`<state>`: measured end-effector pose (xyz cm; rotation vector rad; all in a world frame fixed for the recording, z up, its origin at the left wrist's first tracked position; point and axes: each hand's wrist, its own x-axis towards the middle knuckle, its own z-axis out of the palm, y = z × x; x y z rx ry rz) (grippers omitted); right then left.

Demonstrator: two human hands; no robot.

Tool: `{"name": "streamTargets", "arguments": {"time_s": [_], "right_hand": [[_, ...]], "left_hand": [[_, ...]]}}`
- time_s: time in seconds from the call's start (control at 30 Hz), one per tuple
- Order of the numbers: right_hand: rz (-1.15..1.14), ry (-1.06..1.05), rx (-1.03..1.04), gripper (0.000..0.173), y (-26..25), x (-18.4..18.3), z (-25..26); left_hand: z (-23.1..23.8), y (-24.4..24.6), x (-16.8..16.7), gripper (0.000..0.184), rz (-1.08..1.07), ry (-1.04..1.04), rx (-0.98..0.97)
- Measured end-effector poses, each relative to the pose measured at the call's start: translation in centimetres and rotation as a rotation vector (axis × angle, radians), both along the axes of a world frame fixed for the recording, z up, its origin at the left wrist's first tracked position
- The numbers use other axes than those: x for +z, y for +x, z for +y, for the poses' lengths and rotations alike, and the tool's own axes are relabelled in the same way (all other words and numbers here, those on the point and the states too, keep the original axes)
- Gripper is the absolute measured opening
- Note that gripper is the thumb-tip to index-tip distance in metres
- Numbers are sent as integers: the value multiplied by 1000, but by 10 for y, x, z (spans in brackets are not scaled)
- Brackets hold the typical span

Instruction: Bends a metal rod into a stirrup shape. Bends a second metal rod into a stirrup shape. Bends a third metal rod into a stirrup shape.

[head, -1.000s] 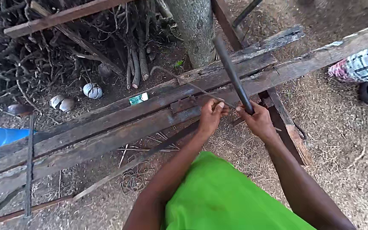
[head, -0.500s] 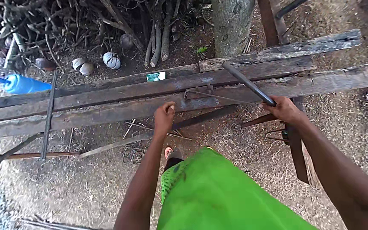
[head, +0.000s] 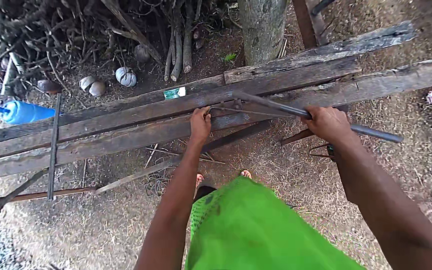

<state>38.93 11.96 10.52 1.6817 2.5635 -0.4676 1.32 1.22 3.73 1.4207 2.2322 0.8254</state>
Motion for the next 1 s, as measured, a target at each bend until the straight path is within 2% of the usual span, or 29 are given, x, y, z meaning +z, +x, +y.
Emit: {"name": "streamTargets", "arguments": {"time_s": [0.17, 0.37, 0.57, 0.7, 0.83, 0.9, 1.0], "right_hand": [[-71, 117, 11, 9, -10, -10, -16], [44, 225, -8, 14, -2, -25, -23], [255, 298, -54, 13, -4, 4, -61], [212, 269, -27, 23, -4, 32, -34], [109, 177, -10, 21, -20, 56, 10], [62, 185, 19, 17, -28, 57, 30], [-21, 219, 66, 17, -38, 40, 57]], "left_hand": [[0, -4, -2, 30, 3, 10, 21], [-1, -8, 0, 29, 15, -10, -54], [8, -18, 6, 35, -27, -56, -98], [8, -14, 9, 31, -14, -62, -97], [3, -7, 5, 27, -29, -38, -10], [0, -3, 6, 27, -39, -50, 23], [-6, 4, 6, 28, -80, -44, 77]]}}
